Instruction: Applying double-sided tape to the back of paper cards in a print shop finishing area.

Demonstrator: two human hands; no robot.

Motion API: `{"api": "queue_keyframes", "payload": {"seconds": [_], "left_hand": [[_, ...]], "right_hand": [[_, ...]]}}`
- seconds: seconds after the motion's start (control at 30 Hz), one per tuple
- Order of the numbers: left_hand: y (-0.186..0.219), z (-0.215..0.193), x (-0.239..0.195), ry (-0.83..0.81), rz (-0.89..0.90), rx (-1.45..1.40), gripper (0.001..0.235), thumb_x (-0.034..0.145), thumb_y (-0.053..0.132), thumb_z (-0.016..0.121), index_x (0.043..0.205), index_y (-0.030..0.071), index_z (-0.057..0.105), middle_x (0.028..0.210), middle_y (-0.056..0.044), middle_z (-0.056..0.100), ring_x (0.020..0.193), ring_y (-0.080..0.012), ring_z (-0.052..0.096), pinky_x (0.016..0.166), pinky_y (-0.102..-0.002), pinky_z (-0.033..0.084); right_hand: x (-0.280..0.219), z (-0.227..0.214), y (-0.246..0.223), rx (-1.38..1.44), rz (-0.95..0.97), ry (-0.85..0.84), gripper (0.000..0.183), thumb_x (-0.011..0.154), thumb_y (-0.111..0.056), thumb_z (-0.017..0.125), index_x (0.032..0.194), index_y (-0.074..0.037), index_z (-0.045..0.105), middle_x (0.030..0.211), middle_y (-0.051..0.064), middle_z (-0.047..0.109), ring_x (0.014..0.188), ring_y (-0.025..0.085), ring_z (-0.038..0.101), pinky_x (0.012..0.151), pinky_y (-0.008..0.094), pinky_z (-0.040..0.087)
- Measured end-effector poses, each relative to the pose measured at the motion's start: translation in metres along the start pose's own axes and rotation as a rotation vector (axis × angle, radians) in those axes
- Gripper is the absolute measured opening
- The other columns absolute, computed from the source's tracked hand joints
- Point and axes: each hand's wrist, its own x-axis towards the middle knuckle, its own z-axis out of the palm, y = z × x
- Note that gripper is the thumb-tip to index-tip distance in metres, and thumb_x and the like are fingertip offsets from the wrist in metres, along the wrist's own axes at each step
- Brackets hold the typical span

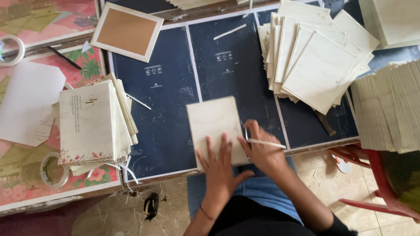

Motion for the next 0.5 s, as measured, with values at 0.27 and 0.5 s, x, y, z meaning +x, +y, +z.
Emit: {"api": "queue_keyframes", "payload": {"seconds": [0.27, 0.5], "left_hand": [[0.004, -0.008, -0.022, -0.105, 0.108, -0.021, 0.123, 0.081, 0.069, 0.085, 0.171, 0.009, 0.028, 0.181, -0.014, 0.023, 0.166, -0.0376, 0.021, 0.129, -0.06, 0.022], [-0.007, -0.028, -0.027, 0.162, 0.263, -0.064, 0.051, 0.095, -0.008, 0.072, 0.143, 0.01, 0.073, 0.145, -0.014, 0.072, 0.136, -0.0317, 0.066, 0.113, -0.044, 0.054]], "right_hand": [[-0.052, 0.027, 0.009, 0.315, 0.014, 0.021, 0.04, 0.102, -0.033, 0.067, 0.134, -0.012, 0.054, 0.121, 0.008, 0.067, 0.091, 0.024, 0.074, 0.081, 0.042, 0.057], [-0.07, -0.014, 0.015, 0.149, 0.33, -0.29, 0.042, 0.105, -0.057, 0.055, 0.134, -0.029, 0.043, 0.058, -0.002, 0.069, 0.055, 0.024, 0.07, 0.056, 0.042, 0.046]]}}
